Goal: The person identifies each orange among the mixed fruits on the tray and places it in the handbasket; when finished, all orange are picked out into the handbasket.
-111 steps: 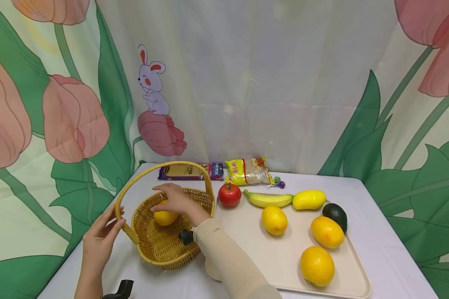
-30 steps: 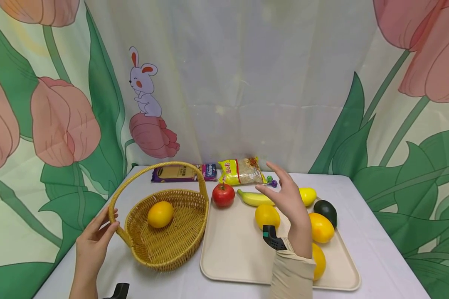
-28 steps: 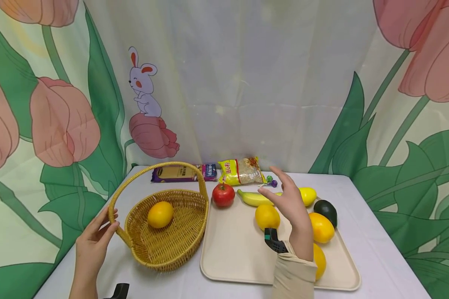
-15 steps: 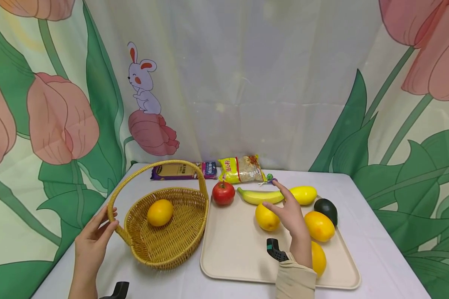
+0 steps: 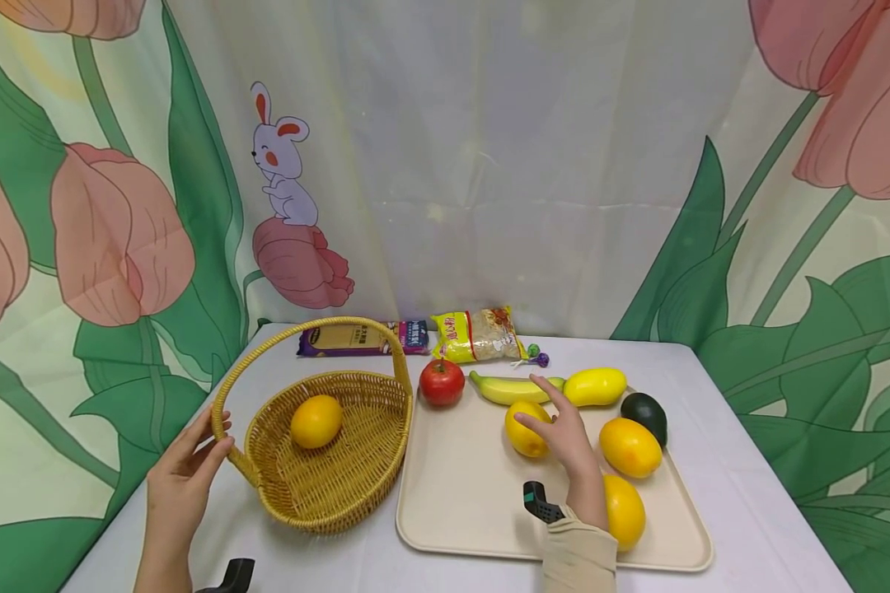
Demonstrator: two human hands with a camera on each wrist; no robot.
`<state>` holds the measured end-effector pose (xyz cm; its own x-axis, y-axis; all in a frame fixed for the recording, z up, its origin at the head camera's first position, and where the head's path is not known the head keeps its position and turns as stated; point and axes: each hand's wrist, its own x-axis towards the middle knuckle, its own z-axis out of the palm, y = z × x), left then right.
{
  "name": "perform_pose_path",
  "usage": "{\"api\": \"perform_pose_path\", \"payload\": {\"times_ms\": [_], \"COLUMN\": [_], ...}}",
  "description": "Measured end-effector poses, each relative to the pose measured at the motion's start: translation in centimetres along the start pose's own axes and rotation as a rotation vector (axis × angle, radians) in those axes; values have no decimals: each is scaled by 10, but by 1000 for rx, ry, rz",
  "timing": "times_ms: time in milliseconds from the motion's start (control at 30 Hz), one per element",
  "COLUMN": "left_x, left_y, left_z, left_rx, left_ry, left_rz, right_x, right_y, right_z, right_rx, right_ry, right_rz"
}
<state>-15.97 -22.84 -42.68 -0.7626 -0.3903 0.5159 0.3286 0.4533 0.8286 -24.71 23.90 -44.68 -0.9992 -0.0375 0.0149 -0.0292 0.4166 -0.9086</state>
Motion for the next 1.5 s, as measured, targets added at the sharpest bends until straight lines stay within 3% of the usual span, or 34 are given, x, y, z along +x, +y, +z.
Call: {"api": "perform_pose_path", "payload": {"times_ms": [333,733,1500], "left_x": [0,-2,-1], "left_y": [0,0,1], "left_z": [0,0,-1], "left_rx": [-7,-51,-43], "left_ry": [-3,-3,-8], "left_rz": [-6,38,38], "right_x": [6,6,5], "right_y": [18,27,32], "right_z": [7,13,14], "right_rx": [-74,-65,-96], "right_ry": [-49,-75,-50], "right_rz": [140,155,148]}}
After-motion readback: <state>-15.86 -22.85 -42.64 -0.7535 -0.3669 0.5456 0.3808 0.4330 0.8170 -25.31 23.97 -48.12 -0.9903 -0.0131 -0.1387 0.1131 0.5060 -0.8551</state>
